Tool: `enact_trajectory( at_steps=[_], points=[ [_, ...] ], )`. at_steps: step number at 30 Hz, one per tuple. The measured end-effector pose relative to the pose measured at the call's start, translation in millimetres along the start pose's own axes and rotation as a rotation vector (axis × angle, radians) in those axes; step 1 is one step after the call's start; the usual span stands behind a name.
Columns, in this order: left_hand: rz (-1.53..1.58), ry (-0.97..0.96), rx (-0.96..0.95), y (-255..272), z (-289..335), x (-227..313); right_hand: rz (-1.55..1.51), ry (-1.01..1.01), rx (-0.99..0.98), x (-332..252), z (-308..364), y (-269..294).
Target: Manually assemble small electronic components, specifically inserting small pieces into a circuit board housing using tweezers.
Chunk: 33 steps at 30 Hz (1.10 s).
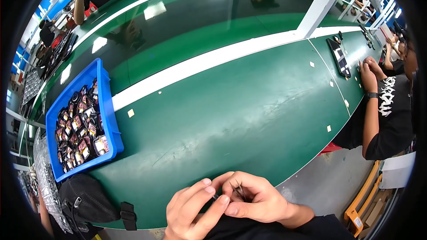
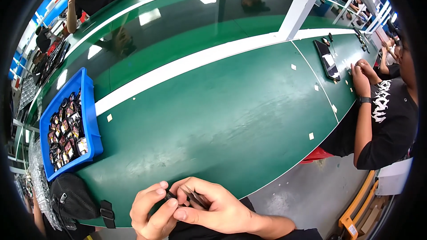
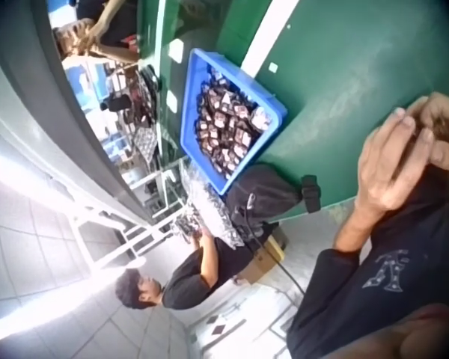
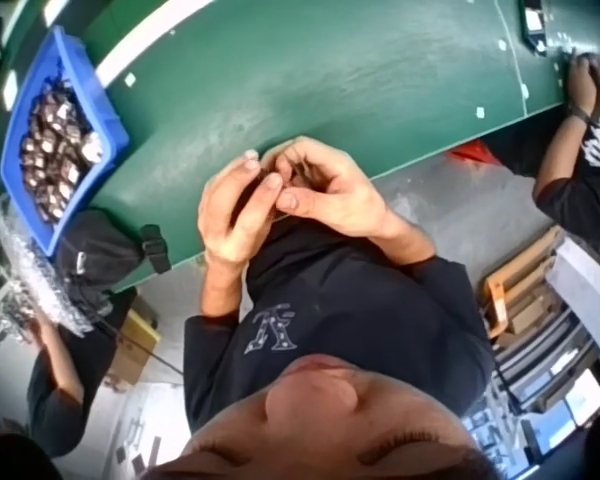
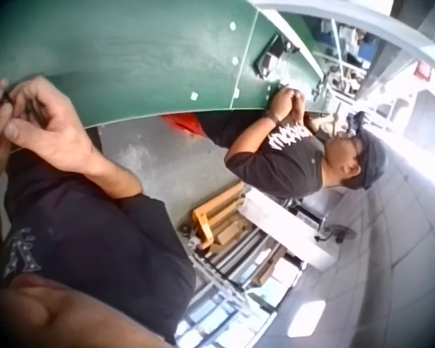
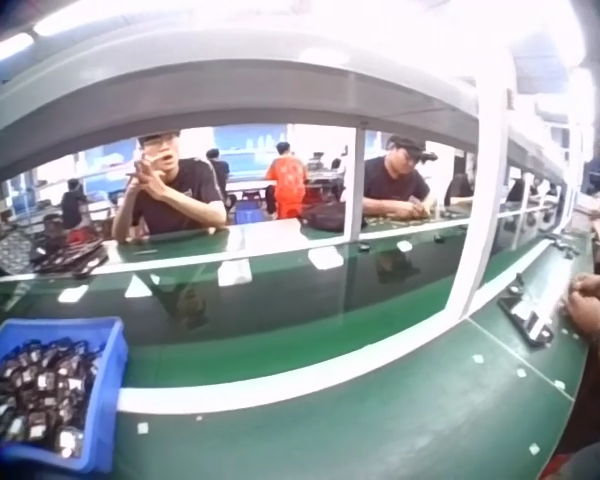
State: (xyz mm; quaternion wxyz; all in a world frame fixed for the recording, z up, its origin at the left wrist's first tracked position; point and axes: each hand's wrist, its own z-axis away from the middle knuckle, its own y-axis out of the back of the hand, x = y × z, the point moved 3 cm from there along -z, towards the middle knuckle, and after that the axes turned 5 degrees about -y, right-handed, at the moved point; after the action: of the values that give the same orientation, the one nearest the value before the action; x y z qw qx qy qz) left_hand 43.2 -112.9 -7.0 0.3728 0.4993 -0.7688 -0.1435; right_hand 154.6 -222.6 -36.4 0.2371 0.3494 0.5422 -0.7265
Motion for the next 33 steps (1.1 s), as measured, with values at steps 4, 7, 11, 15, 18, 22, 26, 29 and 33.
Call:
enact_trajectory(
  at_steps=[4, 7, 11, 15, 18, 22, 26, 29, 33],
  points=[
    [0.109, 0.221, 0.059, 3, 5, -3, 0.147, 0.098, 0.023, 0, -2, 3],
    [0.972, 0.721, 0.343, -12, 32, -8, 1.032, 0.445, 0.298, -15, -2, 5],
    [1.054, 0.783, 0.372, -17, 44, -10, 1.200, 0.530, 0.354, -10, -6, 7],
    [1.130, 0.900, 0.436, -20, 46, -10, 1.220, 0.747, 0.416, -4, -7, 8],
    [1.129, 0.912, 0.427, -19, 46, -13, 1.321, 0.764, 0.382, 0, -4, 8],
    [1.176, 0.930, 0.440, -20, 45, -15, 1.359, 0.785, 0.386, 2, -4, 7],
    [1.169, 0.920, 0.420, -20, 46, -13, 1.367, 0.805, 0.374, 2, -5, 7],
    [1.166, 0.852, 0.440, -21, 46, -13, 1.376, 0.805, 0.360, 1, -6, 7],
    [1.049, 0.844, 0.325, -22, 53, -16, 1.303, 0.777, 0.344, -1, -7, 7]
  ],
)
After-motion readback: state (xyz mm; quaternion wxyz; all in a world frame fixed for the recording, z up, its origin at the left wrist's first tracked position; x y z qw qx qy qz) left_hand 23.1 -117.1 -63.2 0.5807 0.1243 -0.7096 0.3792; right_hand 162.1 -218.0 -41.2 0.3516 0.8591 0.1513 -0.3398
